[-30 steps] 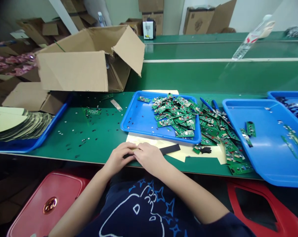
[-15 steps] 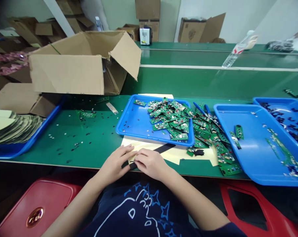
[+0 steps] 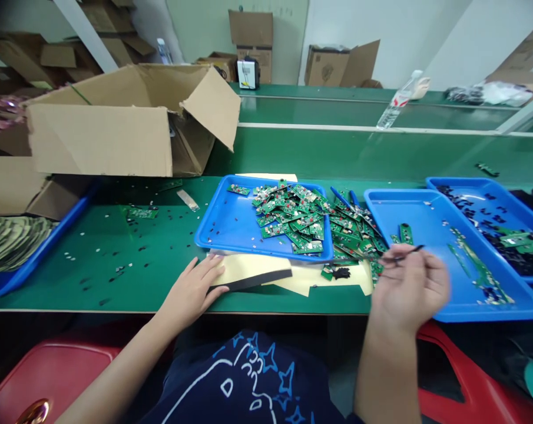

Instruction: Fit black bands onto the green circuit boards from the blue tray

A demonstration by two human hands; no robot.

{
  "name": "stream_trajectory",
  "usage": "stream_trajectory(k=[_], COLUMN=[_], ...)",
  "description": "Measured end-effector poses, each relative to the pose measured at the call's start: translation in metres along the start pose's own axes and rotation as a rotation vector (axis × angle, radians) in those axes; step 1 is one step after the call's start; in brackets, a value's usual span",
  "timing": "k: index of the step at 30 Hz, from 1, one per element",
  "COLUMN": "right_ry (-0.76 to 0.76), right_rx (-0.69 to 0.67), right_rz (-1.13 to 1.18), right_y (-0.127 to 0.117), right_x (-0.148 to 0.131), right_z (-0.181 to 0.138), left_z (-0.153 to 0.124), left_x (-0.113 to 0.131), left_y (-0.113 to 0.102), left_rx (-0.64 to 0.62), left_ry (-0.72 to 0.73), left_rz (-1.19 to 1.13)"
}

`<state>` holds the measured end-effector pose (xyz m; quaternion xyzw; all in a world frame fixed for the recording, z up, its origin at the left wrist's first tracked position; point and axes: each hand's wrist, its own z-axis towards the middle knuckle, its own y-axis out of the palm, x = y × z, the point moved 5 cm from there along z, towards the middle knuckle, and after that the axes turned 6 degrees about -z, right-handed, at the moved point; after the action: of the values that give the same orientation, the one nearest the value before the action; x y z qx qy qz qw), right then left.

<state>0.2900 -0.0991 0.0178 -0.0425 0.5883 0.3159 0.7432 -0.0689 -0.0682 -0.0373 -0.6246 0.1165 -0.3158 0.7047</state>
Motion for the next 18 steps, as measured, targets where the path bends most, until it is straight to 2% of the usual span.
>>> stream_trajectory(k=[3, 6, 11, 14, 16, 18], right_ry=[-0.147, -0.133, -0.029, -0.012, -0.012, -0.018], right_rx=[0.093, 0.074, -0.193, -0.324, -0.413, -0.521], right_rz=[-0.01, -0.055, -0.149, -0.218, -0.246, -0.256], right_y=[-0.013, -0.013, 0.008, 0.021, 0.031, 0.044], right_x=[-0.021, -0.022, -0.003, 0.002, 0.001, -0.002], right_z=[0.022, 0.024, 0.0, -0.012, -0.016, -0.019], left_z=[0.008, 0.018, 0.035, 0.054, 0.074, 0.099], left_x=[-0.003, 0.006, 0.05, 0.061, 0.062, 0.058], left_y=[-0.006, -0.008, 0.007, 0.008, 0.003, -0.004], left_rx=[0.071, 0.07, -0.08, -0.144, -0.19, -0.177], left_ry=[-0.042, -0.063, 0.15, 0.153, 0.163, 0.108], left_rz=[0.026, 0.103, 0.121, 0.116, 0.044, -0.069])
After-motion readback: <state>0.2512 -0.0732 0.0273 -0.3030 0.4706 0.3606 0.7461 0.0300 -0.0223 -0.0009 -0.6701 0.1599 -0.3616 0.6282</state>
